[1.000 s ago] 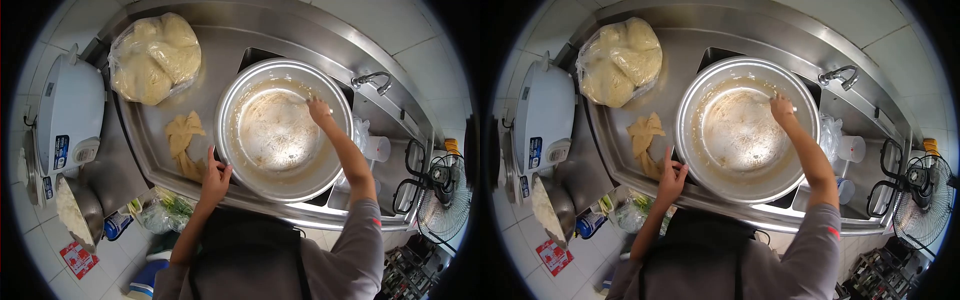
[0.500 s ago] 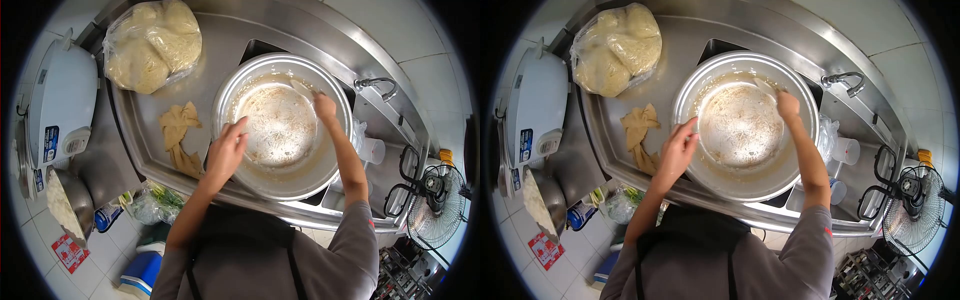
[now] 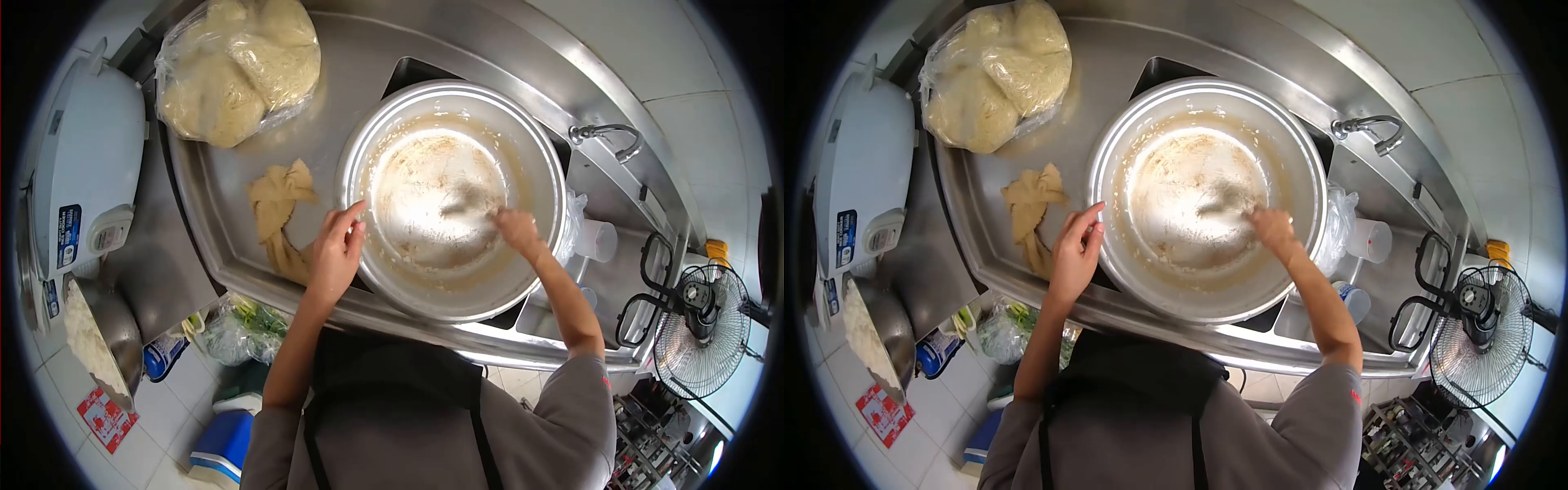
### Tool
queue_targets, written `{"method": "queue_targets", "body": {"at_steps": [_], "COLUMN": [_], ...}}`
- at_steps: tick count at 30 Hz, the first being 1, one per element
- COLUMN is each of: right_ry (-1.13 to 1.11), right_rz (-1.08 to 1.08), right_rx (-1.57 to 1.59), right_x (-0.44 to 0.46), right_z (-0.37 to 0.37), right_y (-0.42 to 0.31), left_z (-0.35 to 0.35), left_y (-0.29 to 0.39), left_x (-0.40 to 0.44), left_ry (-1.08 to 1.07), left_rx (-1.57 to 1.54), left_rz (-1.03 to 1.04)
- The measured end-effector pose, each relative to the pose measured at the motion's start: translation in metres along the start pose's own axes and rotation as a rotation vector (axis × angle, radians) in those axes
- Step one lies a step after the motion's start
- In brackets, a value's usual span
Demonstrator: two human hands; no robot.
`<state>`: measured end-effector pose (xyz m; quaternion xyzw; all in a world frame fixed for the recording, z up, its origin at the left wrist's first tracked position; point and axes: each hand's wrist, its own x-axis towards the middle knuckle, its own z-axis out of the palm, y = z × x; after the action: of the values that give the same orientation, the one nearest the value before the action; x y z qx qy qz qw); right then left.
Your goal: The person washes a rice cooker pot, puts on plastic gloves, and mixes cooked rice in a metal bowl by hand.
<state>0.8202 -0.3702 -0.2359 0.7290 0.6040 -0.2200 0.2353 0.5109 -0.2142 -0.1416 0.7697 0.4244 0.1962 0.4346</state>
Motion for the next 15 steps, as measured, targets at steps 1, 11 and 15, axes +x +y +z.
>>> {"method": "queue_targets", "body": {"at_steps": [1,11,15], "right_ry": [-0.046,-0.135,-0.351], "right_rz": [-0.087,0.031,-0.038], "right_rx": [-0.082,-0.175,0.020], "right_x": [0.002,-0.012,-0.013], "right_z": [0.034,0.005,0.001], "right_y": [-0.001,0.010,-0.061], "left_z": [-0.001,-0.008,-0.007], "left_y": [-0.003,-0.021,-0.026], "left_x": [0.001,-0.027,-0.036], "left_ry": [0.008,-0.028,-0.046], "left_rx": [-0.012,-0.123,-0.097], "left_rz": [-0.001,-0.141,-0.163]}}
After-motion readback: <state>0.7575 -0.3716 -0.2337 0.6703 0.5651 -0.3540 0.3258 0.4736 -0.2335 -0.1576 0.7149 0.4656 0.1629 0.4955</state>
